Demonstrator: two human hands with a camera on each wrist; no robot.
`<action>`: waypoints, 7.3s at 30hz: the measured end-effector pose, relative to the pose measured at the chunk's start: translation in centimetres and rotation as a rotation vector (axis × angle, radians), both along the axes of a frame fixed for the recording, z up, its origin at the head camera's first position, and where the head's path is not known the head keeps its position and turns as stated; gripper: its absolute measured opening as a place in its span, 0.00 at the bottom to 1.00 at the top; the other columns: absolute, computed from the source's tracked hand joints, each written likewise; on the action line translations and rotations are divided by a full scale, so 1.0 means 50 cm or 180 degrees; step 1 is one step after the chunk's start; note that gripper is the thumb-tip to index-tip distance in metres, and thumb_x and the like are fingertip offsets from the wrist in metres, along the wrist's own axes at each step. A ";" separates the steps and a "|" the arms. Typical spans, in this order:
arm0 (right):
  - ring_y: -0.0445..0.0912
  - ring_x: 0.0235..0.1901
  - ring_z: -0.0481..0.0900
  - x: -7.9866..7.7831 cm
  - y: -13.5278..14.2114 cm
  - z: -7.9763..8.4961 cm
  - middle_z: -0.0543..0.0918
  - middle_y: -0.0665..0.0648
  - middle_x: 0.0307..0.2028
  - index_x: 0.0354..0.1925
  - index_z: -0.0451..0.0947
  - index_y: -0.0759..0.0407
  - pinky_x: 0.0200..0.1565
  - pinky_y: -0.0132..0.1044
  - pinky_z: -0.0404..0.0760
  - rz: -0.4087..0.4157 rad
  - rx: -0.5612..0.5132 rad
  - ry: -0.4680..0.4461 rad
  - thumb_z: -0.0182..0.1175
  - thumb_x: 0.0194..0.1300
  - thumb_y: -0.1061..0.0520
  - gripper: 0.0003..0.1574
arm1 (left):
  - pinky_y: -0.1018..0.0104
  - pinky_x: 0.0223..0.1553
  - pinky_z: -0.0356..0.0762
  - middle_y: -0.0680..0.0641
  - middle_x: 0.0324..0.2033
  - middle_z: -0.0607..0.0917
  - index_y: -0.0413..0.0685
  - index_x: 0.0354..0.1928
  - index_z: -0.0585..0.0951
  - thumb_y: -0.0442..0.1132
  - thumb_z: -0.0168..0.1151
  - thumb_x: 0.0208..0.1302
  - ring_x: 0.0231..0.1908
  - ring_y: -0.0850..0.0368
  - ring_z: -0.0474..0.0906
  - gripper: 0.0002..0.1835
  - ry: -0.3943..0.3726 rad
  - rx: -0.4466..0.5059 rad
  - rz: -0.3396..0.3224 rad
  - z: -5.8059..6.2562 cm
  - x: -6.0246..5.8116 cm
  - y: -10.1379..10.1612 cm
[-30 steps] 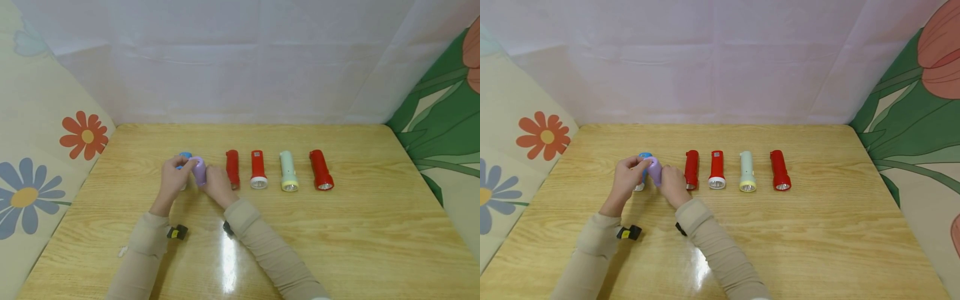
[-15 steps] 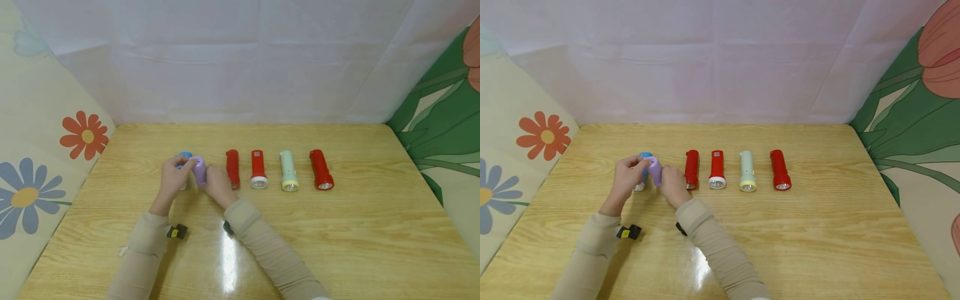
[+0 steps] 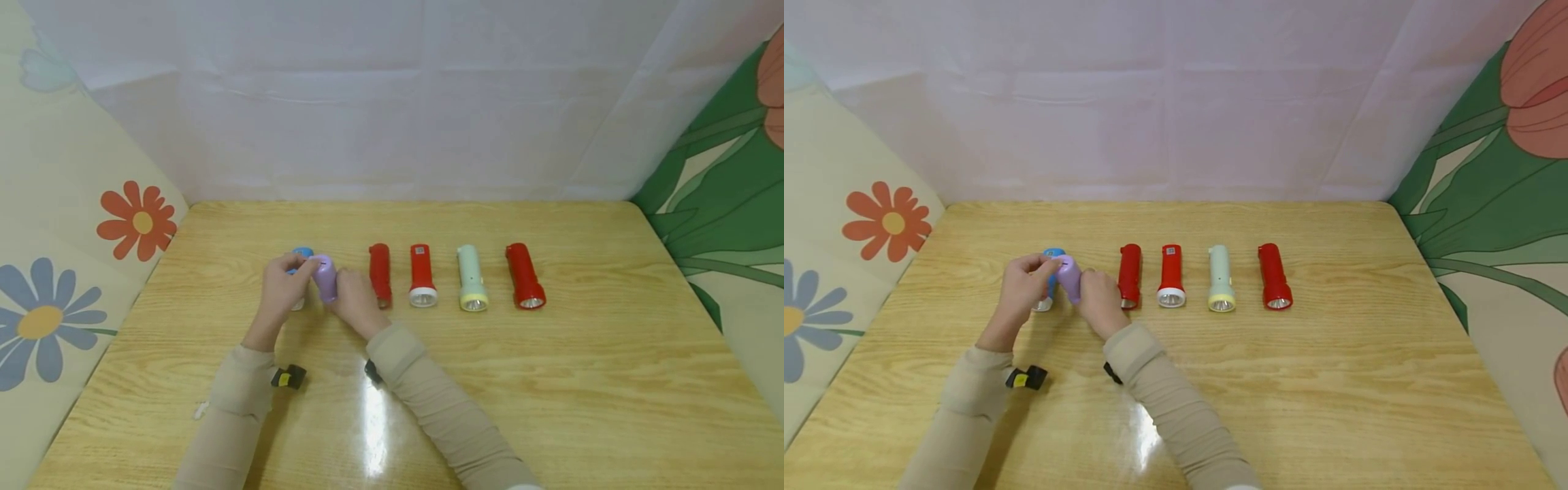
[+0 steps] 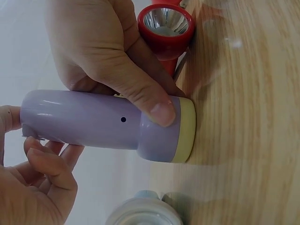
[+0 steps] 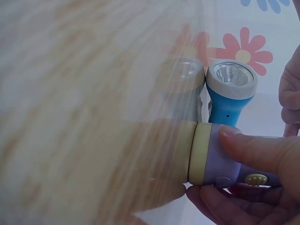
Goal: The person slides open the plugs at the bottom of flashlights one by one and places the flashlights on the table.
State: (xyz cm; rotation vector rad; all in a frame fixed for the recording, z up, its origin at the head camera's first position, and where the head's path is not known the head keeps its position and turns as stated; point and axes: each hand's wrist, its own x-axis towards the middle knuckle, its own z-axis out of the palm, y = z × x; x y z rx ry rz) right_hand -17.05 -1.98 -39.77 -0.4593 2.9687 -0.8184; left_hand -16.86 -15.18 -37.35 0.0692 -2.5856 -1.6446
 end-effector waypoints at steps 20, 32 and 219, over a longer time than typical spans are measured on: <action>0.50 0.29 0.79 0.001 0.001 0.001 0.80 0.58 0.27 0.34 0.76 0.65 0.31 0.36 0.77 0.0025 -0.0070 -0.0029 0.69 0.47 0.56 0.18 | 0.75 0.15 0.64 0.50 0.19 0.72 0.31 0.33 0.77 0.40 0.54 0.61 0.15 0.66 0.63 0.15 -0.0266 0.0141 -0.0250 0.012 -0.002 -0.010; 0.50 0.31 0.79 0.001 0.000 -0.001 0.81 0.58 0.29 0.36 0.76 0.65 0.33 0.35 0.78 0.0006 -0.0158 -0.0188 0.69 0.46 0.58 0.19 | 0.70 0.30 0.72 0.38 0.41 0.79 0.36 0.48 0.76 0.41 0.58 0.61 0.32 0.52 0.73 0.17 0.0135 -0.0437 -0.0799 0.027 -0.012 -0.041; 0.51 0.26 0.78 0.009 0.012 0.009 0.80 0.58 0.28 0.41 0.75 0.63 0.26 0.37 0.76 0.0085 -0.0332 -0.0038 0.62 0.56 0.51 0.19 | 0.54 0.42 0.76 0.31 0.38 0.80 0.26 0.47 0.75 0.38 0.58 0.61 0.39 0.40 0.77 0.19 0.0196 -0.0673 0.0178 -0.025 -0.053 0.039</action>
